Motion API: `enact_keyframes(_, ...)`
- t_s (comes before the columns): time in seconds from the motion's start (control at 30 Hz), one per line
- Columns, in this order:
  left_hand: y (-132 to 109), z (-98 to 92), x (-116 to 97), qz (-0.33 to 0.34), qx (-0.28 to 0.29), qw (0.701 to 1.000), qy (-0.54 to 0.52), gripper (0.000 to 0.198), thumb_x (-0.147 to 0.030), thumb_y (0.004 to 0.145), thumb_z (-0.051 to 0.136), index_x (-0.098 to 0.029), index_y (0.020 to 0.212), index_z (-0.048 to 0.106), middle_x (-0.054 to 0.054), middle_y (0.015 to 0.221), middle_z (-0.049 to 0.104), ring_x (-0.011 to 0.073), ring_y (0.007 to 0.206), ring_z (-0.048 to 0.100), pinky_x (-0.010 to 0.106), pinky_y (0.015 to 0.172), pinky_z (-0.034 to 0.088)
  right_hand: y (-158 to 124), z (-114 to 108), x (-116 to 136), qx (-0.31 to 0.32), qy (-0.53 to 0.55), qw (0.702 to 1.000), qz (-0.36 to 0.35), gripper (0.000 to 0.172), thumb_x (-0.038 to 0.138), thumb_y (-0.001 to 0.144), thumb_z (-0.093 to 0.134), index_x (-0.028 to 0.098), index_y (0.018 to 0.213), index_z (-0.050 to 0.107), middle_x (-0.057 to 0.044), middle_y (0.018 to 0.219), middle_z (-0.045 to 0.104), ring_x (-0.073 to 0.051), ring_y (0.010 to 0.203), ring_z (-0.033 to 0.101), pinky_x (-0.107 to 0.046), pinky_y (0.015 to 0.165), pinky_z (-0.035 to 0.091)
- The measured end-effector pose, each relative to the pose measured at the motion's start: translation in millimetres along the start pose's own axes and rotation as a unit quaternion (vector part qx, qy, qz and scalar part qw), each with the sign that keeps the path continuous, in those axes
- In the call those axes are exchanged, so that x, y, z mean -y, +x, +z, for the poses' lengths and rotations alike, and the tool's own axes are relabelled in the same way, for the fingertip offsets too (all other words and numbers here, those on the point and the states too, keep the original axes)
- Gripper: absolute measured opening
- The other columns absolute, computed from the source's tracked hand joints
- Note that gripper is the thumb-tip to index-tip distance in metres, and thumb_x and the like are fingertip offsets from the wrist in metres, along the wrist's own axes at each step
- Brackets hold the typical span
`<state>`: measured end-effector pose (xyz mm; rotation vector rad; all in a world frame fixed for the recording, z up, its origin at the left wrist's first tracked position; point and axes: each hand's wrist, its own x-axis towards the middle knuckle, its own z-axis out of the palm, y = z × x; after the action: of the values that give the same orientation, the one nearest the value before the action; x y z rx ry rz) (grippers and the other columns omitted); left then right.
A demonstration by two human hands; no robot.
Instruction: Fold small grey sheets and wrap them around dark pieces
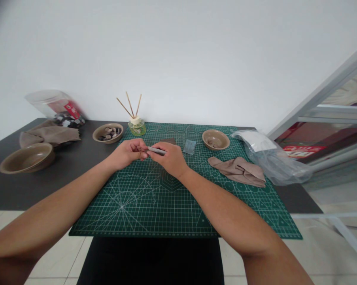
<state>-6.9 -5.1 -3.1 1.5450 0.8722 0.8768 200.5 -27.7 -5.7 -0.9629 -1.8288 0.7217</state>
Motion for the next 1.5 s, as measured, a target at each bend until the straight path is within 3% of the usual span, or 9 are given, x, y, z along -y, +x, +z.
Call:
enact_keyframes(0.1,1,-0.3,1,0.018,-0.008,1.000,0.012,0.034,-0.030,0.069,0.086,-0.018,0.079,0.056,-0.005,0.063,0.062,0.0090,0.056,0.053,0.022,0.054,0.041,0,1,-2,-0.012,-0.009,1.000,-0.004,0.011,0.034,0.089,0.074,0.024,0.086,0.078,-0.001,0.085,0.078,-0.017,0.079,0.069,-0.030,0.075,0.052)
enact_keyframes(0.27,4,-1.9,3,0.085,-0.074,0.992,0.061,0.025,-0.025,0.072,0.082,-0.018,0.085,0.061,-0.007,0.066,0.051,0.0086,0.060,0.048,0.022,0.059,0.040,1,4,-11,-0.048,-0.013,0.999,0.022,0.012,0.035,0.089,0.072,0.023,0.088,0.076,-0.002,0.089,0.078,-0.018,0.084,0.071,-0.033,0.082,0.055)
enact_keyframes(0.4,5,-0.7,5,0.109,-0.070,0.989,0.074,0.022,-0.023,0.075,0.079,-0.018,0.092,0.066,-0.005,0.073,0.054,0.0099,0.066,0.051,0.024,0.064,0.043,2,6,-16,-0.052,0.010,0.996,0.070,0.015,0.036,0.089,0.070,0.022,0.092,0.075,-0.002,0.089,0.076,-0.019,0.082,0.070,-0.033,0.077,0.057)
enact_keyframes(0.67,4,0.1,5,0.078,-0.028,0.994,0.072,0.022,-0.038,0.085,0.074,-0.017,0.090,0.067,0.001,0.078,0.068,0.0141,0.073,0.064,0.030,0.072,0.053,2,6,-16,-0.041,0.002,0.996,0.074,0.016,0.037,0.089,0.069,0.023,0.095,0.075,-0.002,0.090,0.076,-0.019,0.085,0.070,-0.033,0.078,0.056)
enact_keyframes(0.87,5,1.8,5,0.034,-0.030,0.998,0.032,0.028,-0.031,0.075,0.083,-0.018,0.094,0.067,0.000,0.079,0.071,0.0140,0.074,0.066,0.029,0.073,0.053,3,3,-14,-0.037,-0.025,0.998,0.055,0.012,0.034,0.089,0.071,0.023,0.091,0.075,-0.002,0.091,0.077,-0.019,0.086,0.070,-0.034,0.081,0.053)
enact_keyframes(1.0,4,1.2,6,0.003,-0.032,0.999,0.017,0.030,-0.033,0.070,0.087,-0.017,0.088,0.068,0.002,0.081,0.075,0.0151,0.075,0.069,0.031,0.074,0.053,3,3,-13,-0.016,-0.014,0.998,0.051,0.014,0.036,0.087,0.074,0.023,0.091,0.075,-0.001,0.089,0.076,-0.019,0.084,0.070,-0.033,0.079,0.052)
enact_keyframes(1.5,1,-1.5,1,0.033,-0.035,0.997,0.053,0.020,-0.030,0.070,0.087,-0.017,0.078,0.075,0.004,0.082,0.079,0.0173,0.077,0.072,0.033,0.077,0.057,3,-1,-6,-0.012,-0.005,0.998,0.055,0.027,0.050,0.086,0.076,0.024,0.081,0.078,-0.001,0.080,0.076,-0.018,0.077,0.068,-0.033,0.076,0.052)
